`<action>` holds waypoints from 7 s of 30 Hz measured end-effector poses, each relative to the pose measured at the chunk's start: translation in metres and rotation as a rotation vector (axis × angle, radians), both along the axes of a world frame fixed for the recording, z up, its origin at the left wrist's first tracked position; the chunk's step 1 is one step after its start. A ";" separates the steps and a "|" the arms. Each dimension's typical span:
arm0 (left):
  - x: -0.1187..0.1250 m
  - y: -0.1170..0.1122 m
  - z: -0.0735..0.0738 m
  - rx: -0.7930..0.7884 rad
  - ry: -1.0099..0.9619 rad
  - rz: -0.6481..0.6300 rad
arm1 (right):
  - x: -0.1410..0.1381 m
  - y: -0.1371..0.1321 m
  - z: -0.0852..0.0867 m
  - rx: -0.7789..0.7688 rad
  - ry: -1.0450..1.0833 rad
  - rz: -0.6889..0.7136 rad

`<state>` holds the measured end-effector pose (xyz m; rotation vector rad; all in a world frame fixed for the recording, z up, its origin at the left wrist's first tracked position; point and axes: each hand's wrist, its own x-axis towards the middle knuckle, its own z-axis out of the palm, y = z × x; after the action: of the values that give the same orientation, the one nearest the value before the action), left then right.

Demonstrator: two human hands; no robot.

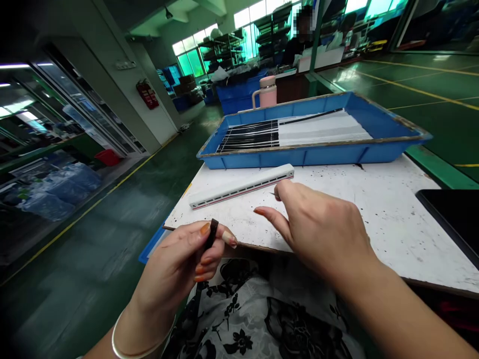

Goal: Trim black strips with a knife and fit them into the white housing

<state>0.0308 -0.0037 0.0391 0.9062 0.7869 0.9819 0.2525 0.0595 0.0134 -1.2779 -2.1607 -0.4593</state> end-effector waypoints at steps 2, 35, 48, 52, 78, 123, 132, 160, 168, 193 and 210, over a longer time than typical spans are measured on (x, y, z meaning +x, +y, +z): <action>0.000 0.002 -0.001 0.030 0.002 0.023 | 0.007 0.022 -0.011 -0.075 -0.129 -0.013; 0.011 0.016 0.039 1.419 1.451 0.360 | -0.046 -0.024 0.027 -0.811 1.396 0.529; 0.005 0.013 0.042 1.390 1.473 0.385 | -0.041 -0.020 0.011 -0.877 1.534 0.477; 0.005 0.012 0.042 1.385 1.482 0.371 | -0.045 -0.025 0.013 -0.893 1.529 0.522; 0.001 0.009 0.050 1.445 1.468 0.401 | -0.049 -0.038 0.017 -1.376 1.483 0.722; -0.040 0.060 0.137 1.943 1.851 0.679 | 0.064 0.053 -0.093 -0.208 0.209 -0.114; -0.041 0.056 0.140 1.956 1.876 0.710 | 0.064 0.056 -0.094 -0.235 0.231 -0.135; -0.040 0.052 0.137 1.881 1.864 0.687 | 0.064 0.053 -0.092 -0.266 0.253 -0.125; -0.042 0.052 0.135 1.855 1.798 0.662 | 0.061 0.054 -0.087 -0.241 0.306 -0.092; -0.005 0.001 0.015 1.009 0.954 0.052 | -0.033 -0.057 0.000 -0.194 0.553 0.484; -0.004 -0.001 0.001 1.034 0.854 0.065 | -0.044 -0.054 -0.003 -0.043 0.407 0.454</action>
<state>0.0265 -0.0043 0.0398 2.3003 1.0035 1.0483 0.2090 0.0059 0.0108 -0.7765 -2.0239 0.0342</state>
